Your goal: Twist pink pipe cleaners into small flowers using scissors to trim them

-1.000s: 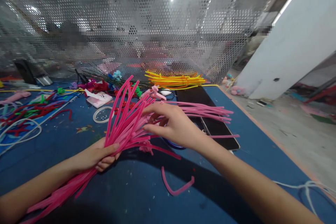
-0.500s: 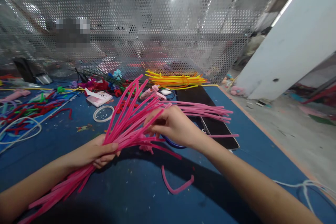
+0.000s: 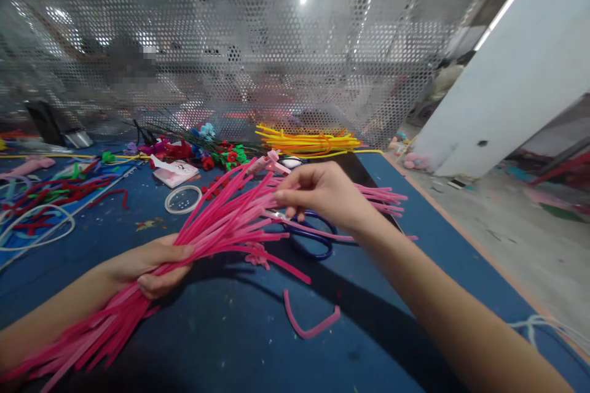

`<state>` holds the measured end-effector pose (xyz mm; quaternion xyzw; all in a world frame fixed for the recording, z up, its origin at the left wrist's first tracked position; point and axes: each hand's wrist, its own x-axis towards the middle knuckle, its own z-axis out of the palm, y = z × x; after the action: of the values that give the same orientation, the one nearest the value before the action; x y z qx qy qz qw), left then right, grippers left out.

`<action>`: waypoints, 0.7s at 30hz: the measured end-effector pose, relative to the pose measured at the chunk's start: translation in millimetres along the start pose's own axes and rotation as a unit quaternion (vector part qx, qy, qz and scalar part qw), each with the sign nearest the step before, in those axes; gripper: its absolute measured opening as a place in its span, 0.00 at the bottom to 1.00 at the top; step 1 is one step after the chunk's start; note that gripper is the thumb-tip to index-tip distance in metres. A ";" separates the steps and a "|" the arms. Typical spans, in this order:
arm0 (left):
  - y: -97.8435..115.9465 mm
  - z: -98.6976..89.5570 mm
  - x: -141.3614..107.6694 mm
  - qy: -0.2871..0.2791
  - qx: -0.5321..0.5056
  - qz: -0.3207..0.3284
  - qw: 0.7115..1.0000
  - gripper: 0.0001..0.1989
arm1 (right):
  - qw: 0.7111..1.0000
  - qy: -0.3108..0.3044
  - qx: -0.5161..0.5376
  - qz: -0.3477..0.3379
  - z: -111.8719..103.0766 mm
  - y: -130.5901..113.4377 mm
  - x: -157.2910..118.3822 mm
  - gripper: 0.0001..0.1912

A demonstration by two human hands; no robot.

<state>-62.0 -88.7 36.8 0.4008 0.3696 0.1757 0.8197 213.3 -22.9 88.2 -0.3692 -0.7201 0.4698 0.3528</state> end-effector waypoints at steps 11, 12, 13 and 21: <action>0.6 -2.6 2.2 0.144 0.044 0.042 0.988 0.15 | 0.957 0.113 -0.216 -0.157 -1.7 6.3 -1.0 0.13; 0.5 -2.6 2.9 0.144 0.062 0.049 0.986 0.16 | 0.941 0.128 -0.249 -0.190 0.9 4.6 -3.0 0.14; 0.3 -2.6 3.6 0.143 0.079 0.056 0.985 0.16 | 0.923 0.133 -0.282 -0.223 3.4 2.9 -5.0 0.16; 0.1 1.7 4.5 0.158 0.165 0.067 0.971 0.15 | 0.804 0.024 -0.489 -0.337 21.6 5.8 -9.6 0.14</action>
<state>-57.8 -86.9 35.5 0.5216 0.4906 0.2275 0.6599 200.6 -38.6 74.6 -0.2378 -0.9247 -0.1028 0.2790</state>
